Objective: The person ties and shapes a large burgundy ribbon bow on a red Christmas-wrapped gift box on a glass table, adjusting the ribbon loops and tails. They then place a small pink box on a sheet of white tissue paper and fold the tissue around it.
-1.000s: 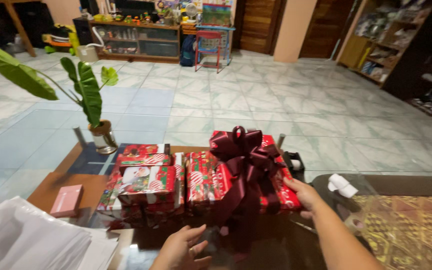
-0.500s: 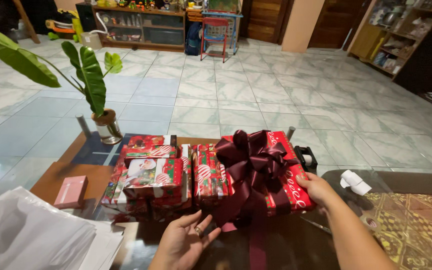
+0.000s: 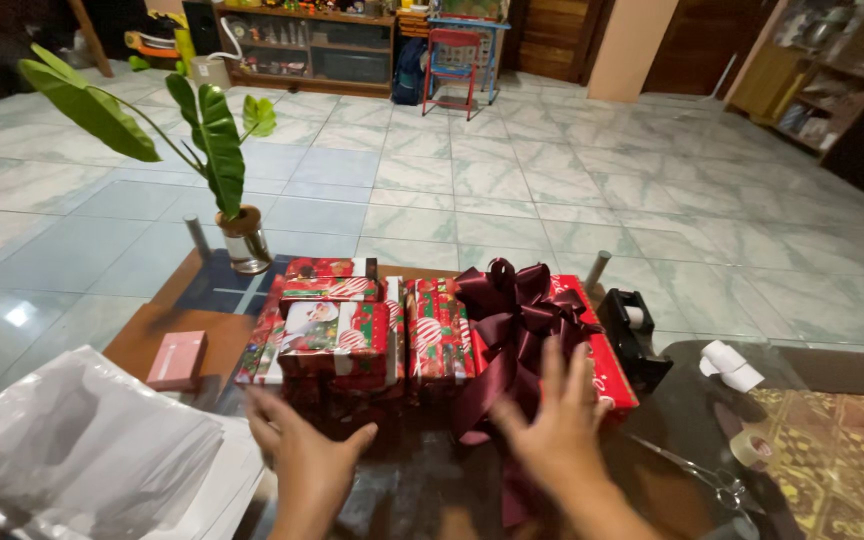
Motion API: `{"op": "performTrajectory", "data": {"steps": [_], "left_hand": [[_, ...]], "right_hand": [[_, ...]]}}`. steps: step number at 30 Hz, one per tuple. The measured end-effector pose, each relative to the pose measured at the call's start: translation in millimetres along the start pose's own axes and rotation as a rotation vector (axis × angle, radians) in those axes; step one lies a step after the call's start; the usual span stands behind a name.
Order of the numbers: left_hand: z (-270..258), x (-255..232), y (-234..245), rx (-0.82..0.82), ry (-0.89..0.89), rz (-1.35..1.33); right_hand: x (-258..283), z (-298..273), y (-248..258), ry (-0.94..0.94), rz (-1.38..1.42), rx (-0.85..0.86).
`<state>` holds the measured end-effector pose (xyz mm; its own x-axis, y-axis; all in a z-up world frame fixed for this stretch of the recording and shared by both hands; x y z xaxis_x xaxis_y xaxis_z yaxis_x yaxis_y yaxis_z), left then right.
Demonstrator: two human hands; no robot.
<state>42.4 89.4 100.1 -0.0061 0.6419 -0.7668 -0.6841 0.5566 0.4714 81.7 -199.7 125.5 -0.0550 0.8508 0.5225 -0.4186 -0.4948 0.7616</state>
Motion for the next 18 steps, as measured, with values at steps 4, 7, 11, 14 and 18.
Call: {"op": "performTrajectory", "data": {"steps": [4, 7, 11, 14, 18], "left_hand": [[5, -21, 0, 0.077, 0.091, 0.110], [11, -32, -3, 0.112, 0.176, 0.157], [26, -38, -10, 0.077, 0.103, 0.142], [41, -39, -18, 0.085, 0.105, 0.104], [60, -38, -28, 0.104, 0.084, 0.124]], "right_hand": [[41, -15, -14, -0.069, -0.117, 0.150], [46, -8, -25, -0.143, -0.163, 0.214], [38, 6, -36, -0.137, -0.200, 0.223], [37, 18, -42, -0.118, -0.216, 0.232], [40, 37, -52, -0.133, -0.216, 0.222]]}}
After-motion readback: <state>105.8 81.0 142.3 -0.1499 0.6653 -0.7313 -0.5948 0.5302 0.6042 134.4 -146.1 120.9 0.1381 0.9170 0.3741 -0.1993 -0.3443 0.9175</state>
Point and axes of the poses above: each hand's wrist, its own z-axis towards the middle knuckle, its own y-axis out of the back of the hand, x = y × z, the point moved 1 cm from there along z, towards the middle knuckle, and after that the axes turned 4 degrees about -y, right-handed, at the moved point
